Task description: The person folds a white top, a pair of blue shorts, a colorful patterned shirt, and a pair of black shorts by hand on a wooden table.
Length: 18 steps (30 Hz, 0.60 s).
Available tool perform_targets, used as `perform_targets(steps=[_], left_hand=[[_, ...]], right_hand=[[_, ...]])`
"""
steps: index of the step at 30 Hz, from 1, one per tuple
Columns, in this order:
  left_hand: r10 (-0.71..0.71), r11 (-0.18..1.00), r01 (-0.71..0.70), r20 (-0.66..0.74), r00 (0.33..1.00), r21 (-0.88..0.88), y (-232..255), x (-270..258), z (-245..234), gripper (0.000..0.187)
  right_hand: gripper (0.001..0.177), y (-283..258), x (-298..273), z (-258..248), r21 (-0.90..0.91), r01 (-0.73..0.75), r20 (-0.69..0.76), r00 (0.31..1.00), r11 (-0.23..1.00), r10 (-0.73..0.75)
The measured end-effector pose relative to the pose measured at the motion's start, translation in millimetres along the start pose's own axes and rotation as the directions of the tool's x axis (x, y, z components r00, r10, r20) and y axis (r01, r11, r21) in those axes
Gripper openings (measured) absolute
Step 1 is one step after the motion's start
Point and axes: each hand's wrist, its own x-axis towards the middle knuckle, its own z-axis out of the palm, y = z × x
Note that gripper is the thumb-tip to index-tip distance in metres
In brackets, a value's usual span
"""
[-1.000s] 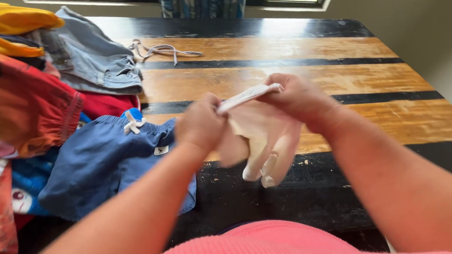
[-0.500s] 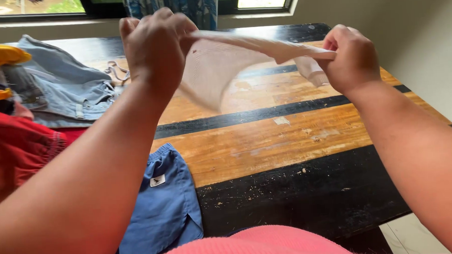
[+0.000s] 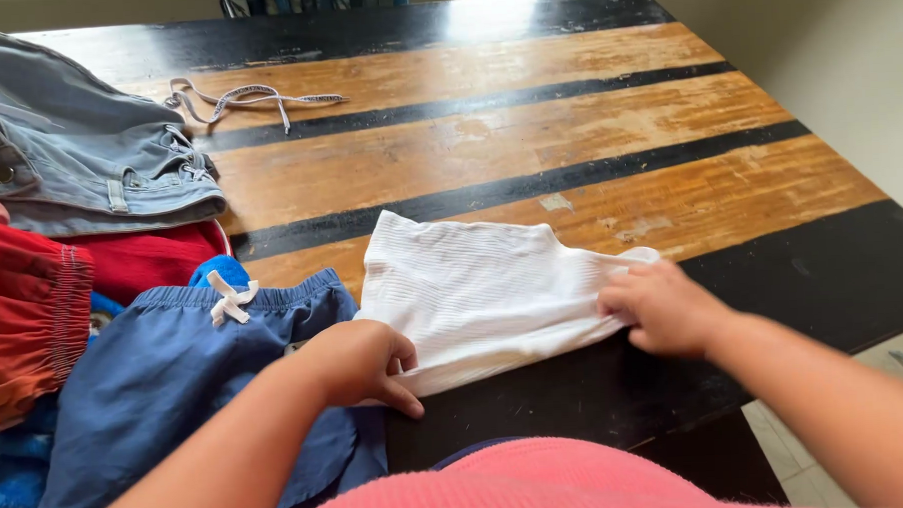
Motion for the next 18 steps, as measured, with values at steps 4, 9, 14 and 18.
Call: perform_targets(steps=[4,9,14,18], left_hand=[[-0.168,0.950,0.241,0.325,0.930,-0.198,32,8,-27,0.048],[-0.030,0.998,0.052,-0.448,0.893,0.036,49,43,-20,0.042],[0.004,0.932,0.170,-0.477,0.879,0.321,7,67,2,0.076],[-0.247,0.884,0.394,-0.462,0.852,0.253,-16,65,-7,0.083]], right_hand=[[0.045,1,13,-42,-0.253,-0.312,0.370,0.843,0.916,0.390],[0.038,3,27,-33,-0.208,-0.624,0.260,0.707,0.753,0.657],[0.071,-58,50,25,0.239,-0.712,0.228,0.702,0.661,0.674],[0.081,-77,59,32,0.150,-0.598,0.255,0.793,0.787,0.554]])
